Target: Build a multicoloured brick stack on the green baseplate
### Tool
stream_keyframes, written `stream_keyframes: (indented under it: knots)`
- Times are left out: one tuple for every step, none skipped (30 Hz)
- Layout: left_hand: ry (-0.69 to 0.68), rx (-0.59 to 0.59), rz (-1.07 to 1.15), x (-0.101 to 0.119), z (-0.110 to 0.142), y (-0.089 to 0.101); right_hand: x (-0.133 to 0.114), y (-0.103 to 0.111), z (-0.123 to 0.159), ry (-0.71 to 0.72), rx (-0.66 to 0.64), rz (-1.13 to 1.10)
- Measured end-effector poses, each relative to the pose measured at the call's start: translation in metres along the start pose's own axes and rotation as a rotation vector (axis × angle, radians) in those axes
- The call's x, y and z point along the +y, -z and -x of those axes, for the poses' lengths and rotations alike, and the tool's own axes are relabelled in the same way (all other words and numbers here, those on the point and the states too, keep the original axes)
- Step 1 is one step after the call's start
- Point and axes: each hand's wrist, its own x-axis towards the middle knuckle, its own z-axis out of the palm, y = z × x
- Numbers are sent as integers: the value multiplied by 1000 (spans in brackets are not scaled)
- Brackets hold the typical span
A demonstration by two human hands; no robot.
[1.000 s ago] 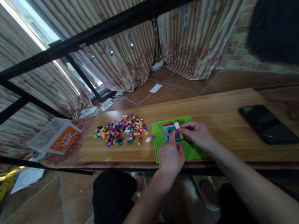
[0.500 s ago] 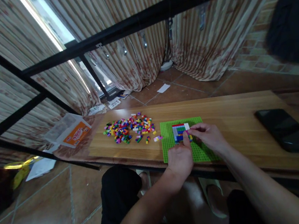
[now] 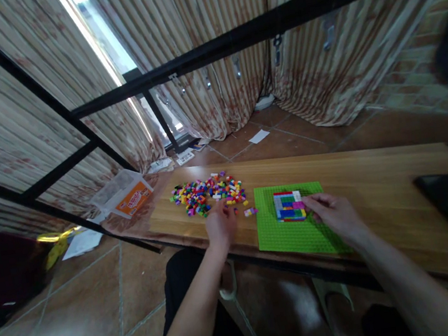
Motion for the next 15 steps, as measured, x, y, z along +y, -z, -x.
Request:
stream_keyframes:
  knots:
    - [19, 34, -17, -10, -10, 2, 1, 0, -1, 6, 2, 5]
    - [31, 40, -33, -18, -20, 2, 2, 0, -1, 12, 4, 15]
    - [21, 43, -42, -24, -27, 2, 4, 0, -2, 17, 5, 28]
    - [1, 35, -50, -28, -33, 2, 5, 0, -3, 23, 3, 40]
    - [-19, 28, -58, -30, -37, 0, 6, 0, -4, 27, 1, 50]
    - [-41, 21, -67, -31, -40, -3, 7, 1, -4, 29, -3, 58]
    - [-59, 12, -78, -30, -41, -5, 8, 1, -4, 31, -7, 65]
    - [-72, 2, -89, -29, -42, -8, 8, 1, -4, 33, -7, 71]
    - [-83, -8, -101, -27, -43, -11, 8, 1, -4, 32, -8, 77]
    - [-92, -16, -113, -25, -44, -14, 8, 2, -3, 31, -7, 82]
    - [-102, -23, -124, -24, -45, -16, 8, 2, -3, 27, -5, 88]
    - [-113, -26, -133, -22, -45, -18, 7, 2, -2, 24, -4, 92]
    - [-124, -25, -141, -21, -46, -19, 7, 2, -2, 24, -2, 95]
    - [-137, -24, -147, -21, -47, -20, 6, 2, -2, 26, 0, 98]
    - [-149, -25, -151, -21, -48, -20, 6, 2, -2, 30, 2, 102]
